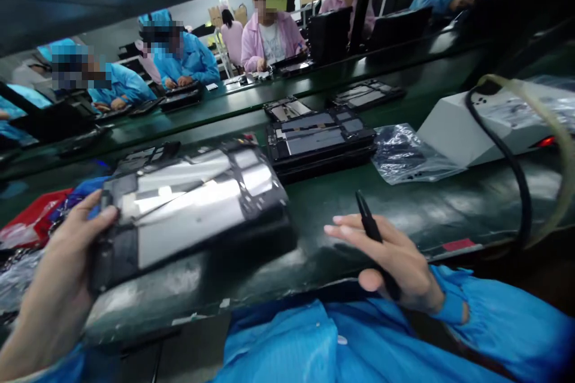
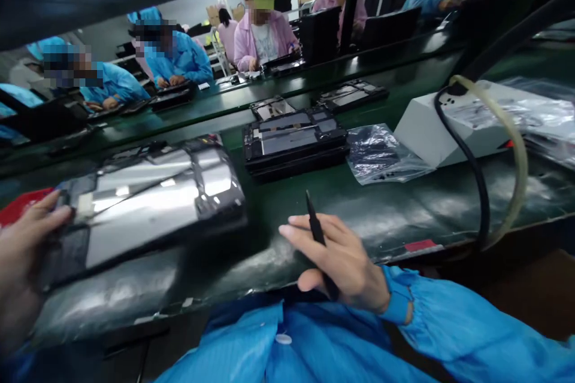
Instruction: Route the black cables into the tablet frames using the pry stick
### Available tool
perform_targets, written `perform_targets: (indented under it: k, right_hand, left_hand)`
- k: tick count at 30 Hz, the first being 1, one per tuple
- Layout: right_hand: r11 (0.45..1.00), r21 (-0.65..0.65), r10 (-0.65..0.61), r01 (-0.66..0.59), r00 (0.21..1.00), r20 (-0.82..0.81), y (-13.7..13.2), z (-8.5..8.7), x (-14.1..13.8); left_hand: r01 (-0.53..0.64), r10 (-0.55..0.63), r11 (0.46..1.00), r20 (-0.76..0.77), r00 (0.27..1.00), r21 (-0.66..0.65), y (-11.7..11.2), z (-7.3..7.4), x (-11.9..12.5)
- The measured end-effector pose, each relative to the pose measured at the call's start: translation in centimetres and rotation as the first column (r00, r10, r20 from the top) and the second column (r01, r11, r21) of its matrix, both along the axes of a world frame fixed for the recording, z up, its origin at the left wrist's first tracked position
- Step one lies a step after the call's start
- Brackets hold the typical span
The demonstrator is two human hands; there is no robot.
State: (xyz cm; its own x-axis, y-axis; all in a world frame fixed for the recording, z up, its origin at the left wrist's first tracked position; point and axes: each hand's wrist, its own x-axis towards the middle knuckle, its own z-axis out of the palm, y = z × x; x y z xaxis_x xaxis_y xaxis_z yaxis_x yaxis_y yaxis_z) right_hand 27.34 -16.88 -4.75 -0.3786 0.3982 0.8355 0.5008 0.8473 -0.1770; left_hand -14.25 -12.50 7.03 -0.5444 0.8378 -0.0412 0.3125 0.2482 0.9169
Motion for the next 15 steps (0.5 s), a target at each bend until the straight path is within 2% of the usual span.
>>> perform_targets:
  k: [1, 3, 5, 6, 8, 11, 13, 15]
  right_hand:
    - [0.999, -0.003, -0.045, 0.045, 0.998, -0.035, 0.2, 0.2, 0.7]
    - [0.995, -0.014, -0.1, 0.099, 0.991, -0.092, 0.5, 0.6, 1.9]
    - [0.991, -0.061, -0.129, 0.123, 0.985, -0.117, 1.0, 1.0, 2.7]
    - [0.987, -0.088, -0.143, 0.134, 0.983, -0.111, 1.3, 1.2, 3.0]
    - [0.979, -0.106, -0.176, 0.173, 0.984, -0.026, 2.1, 1.4, 3.4]
    - [0.973, -0.075, -0.196, 0.219, 0.952, 0.236, 4.0, 1.2, 3.5]
    - [0.976, -0.059, -0.169, 0.21, 0.899, 0.403, 5.7, 0.8, 3.3]
    - [0.988, -0.028, -0.113, 0.15, 0.843, 0.526, 7.7, 0.2, 3.0]
  left_hand:
    - [-0.007, 0.008, 0.999, -0.024, 1.0, 0.035, 1.8, 1.1, -0.7]
    - [0.087, -0.074, 0.99, -0.115, 0.991, 0.114, 6.4, 2.8, -1.5]
    - [0.238, -0.189, 0.957, -0.262, 0.946, 0.167, 12.0, 3.5, -1.5]
    - [0.263, -0.203, 0.95, -0.306, 0.93, 0.168, 14.9, 3.4, -1.3]
    - [0.325, -0.264, 0.938, -0.361, 0.895, 0.12, 20.5, 2.7, -0.6]
    - [0.402, -0.349, 0.915, -0.478, 0.806, 0.011, 27.2, 0.8, 1.0]
    - [0.45, -0.408, 0.889, -0.577, 0.708, -0.077, 30.1, -0.5, 1.8]
    - [0.515, -0.472, 0.842, -0.685, 0.555, -0.162, 31.7, -1.6, 2.2]
